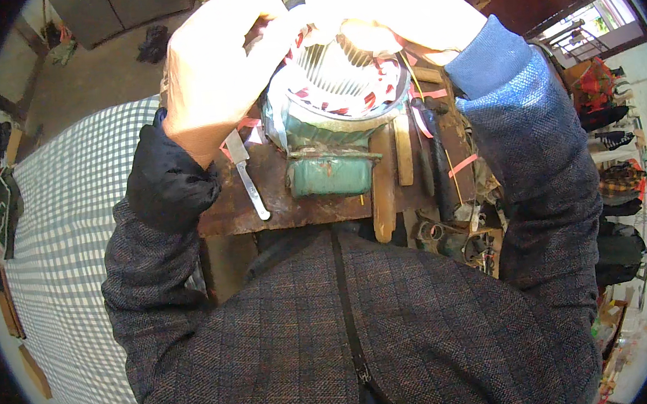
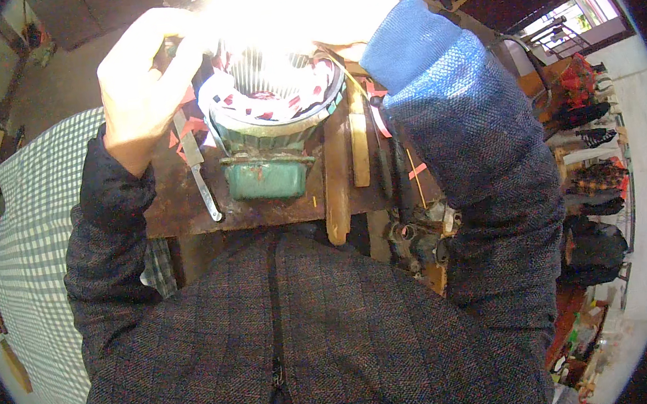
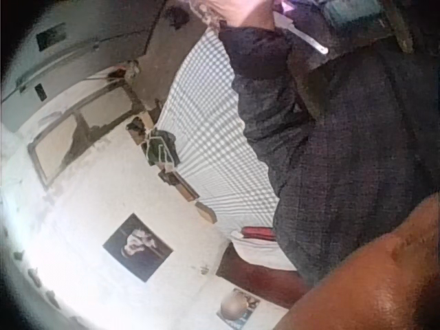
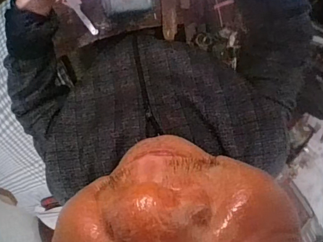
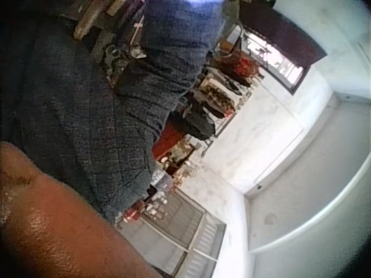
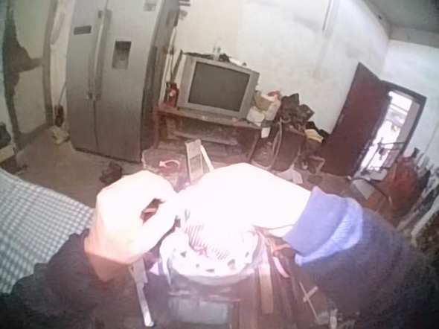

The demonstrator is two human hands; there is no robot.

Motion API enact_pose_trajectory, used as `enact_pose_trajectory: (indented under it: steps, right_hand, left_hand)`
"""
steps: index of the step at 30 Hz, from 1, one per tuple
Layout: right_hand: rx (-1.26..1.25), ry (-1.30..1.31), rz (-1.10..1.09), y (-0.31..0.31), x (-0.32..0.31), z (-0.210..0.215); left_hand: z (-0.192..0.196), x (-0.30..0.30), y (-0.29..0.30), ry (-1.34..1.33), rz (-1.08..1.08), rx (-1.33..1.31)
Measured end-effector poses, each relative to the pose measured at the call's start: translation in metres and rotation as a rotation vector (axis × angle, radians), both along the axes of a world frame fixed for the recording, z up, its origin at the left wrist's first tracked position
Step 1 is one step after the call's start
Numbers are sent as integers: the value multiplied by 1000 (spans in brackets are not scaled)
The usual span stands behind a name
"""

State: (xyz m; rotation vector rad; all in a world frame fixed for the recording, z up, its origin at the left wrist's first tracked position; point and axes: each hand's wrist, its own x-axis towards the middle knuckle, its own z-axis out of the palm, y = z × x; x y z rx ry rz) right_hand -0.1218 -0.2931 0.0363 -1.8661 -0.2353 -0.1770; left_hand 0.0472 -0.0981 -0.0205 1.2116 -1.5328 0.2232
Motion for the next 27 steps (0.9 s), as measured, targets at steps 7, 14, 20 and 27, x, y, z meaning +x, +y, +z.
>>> enact_pose_trajectory:
  steps: [7,14,20,27]
  right_hand:
    - [-363,335,-147,-15,-19,1]
    - [-366,48,42,-9,-9,-6]
    - [-395,92,-31,-8,21,13]
    - [-102,197,-337,-22,47,5]
  left_hand:
    - [-5,26,0,384,-108,220]
    - [-4,25,8,206,-96,311]
    - [4,9,2,38,-47,232]
    - [6,8,-37,-60,203,240]
